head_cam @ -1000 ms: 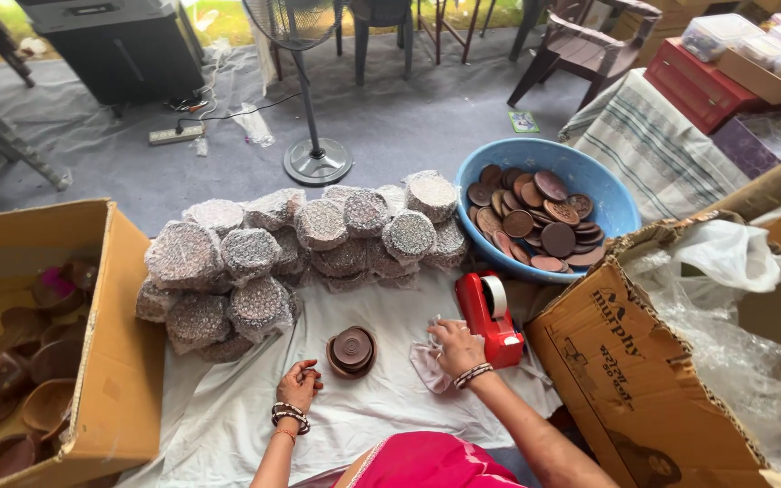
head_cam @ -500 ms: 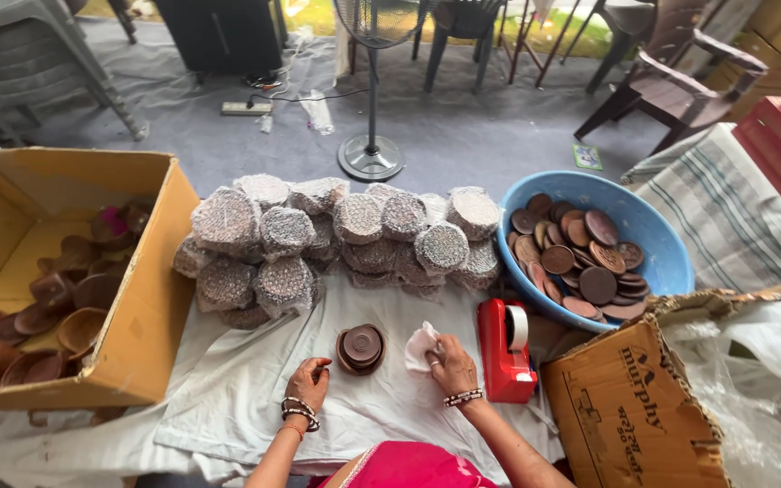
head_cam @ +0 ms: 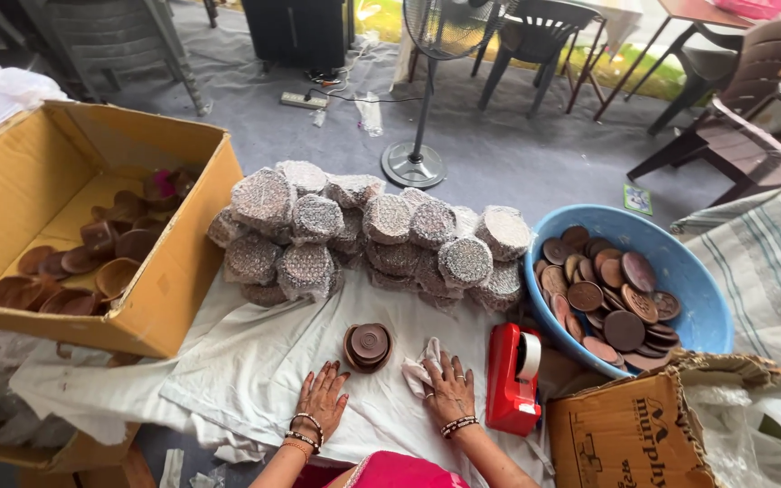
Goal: The person wipes a small wooden bowl with a white cloth, then places it on the floor. They pick up several small wooden coasters from a blue basin and stack them on top of the bowl. Finally, they wrap the stacked items in a sheet of bubble wrap.
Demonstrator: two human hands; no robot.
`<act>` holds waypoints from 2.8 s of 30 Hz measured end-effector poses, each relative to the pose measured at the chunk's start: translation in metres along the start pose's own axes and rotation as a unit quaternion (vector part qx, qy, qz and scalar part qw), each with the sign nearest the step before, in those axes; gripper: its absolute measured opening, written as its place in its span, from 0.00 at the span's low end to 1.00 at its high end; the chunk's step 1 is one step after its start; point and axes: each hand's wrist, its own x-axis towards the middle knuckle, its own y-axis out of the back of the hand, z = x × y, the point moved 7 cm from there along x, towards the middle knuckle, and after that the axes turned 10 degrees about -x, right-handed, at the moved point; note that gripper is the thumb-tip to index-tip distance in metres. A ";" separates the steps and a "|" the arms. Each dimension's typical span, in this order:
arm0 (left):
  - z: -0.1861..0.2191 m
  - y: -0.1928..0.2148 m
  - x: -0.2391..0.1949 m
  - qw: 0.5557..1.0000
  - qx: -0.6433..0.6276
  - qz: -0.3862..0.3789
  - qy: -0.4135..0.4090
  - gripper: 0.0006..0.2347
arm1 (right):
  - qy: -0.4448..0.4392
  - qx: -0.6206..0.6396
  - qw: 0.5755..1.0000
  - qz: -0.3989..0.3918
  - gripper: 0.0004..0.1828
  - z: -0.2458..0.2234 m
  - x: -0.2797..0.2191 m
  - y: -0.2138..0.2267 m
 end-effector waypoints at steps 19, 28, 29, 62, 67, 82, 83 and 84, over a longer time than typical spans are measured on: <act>-0.151 0.063 -0.080 0.926 0.011 0.053 0.374 0.31 | 0.029 -0.012 0.998 0.058 0.32 0.008 -0.002 -0.006; -0.125 0.086 -0.088 0.912 0.005 0.067 0.404 0.29 | 0.027 -0.002 0.998 0.053 0.32 0.013 -0.003 -0.010; -0.118 0.095 -0.080 0.906 0.027 0.083 0.414 0.26 | 0.029 0.001 0.998 0.056 0.32 0.014 -0.003 -0.012; -0.149 0.111 0.017 0.992 -0.072 0.031 0.102 0.29 | -0.173 -0.041 0.984 0.027 0.32 -0.007 0.006 -0.032; -0.085 0.113 0.026 0.997 -0.060 -0.051 -0.007 0.35 | -0.179 -0.032 0.983 0.018 0.33 -0.003 0.005 -0.017; -0.094 0.076 0.022 0.995 0.028 -0.094 -0.021 0.27 | -0.084 0.134 0.978 0.134 0.25 0.092 -0.089 0.267; -0.097 0.073 0.021 0.995 0.042 -0.094 -0.002 0.27 | -0.066 0.099 0.979 0.163 0.26 0.099 -0.107 0.297; -0.099 0.070 0.021 0.994 0.057 -0.094 0.016 0.26 | -0.047 0.063 0.978 0.191 0.26 0.106 -0.125 0.328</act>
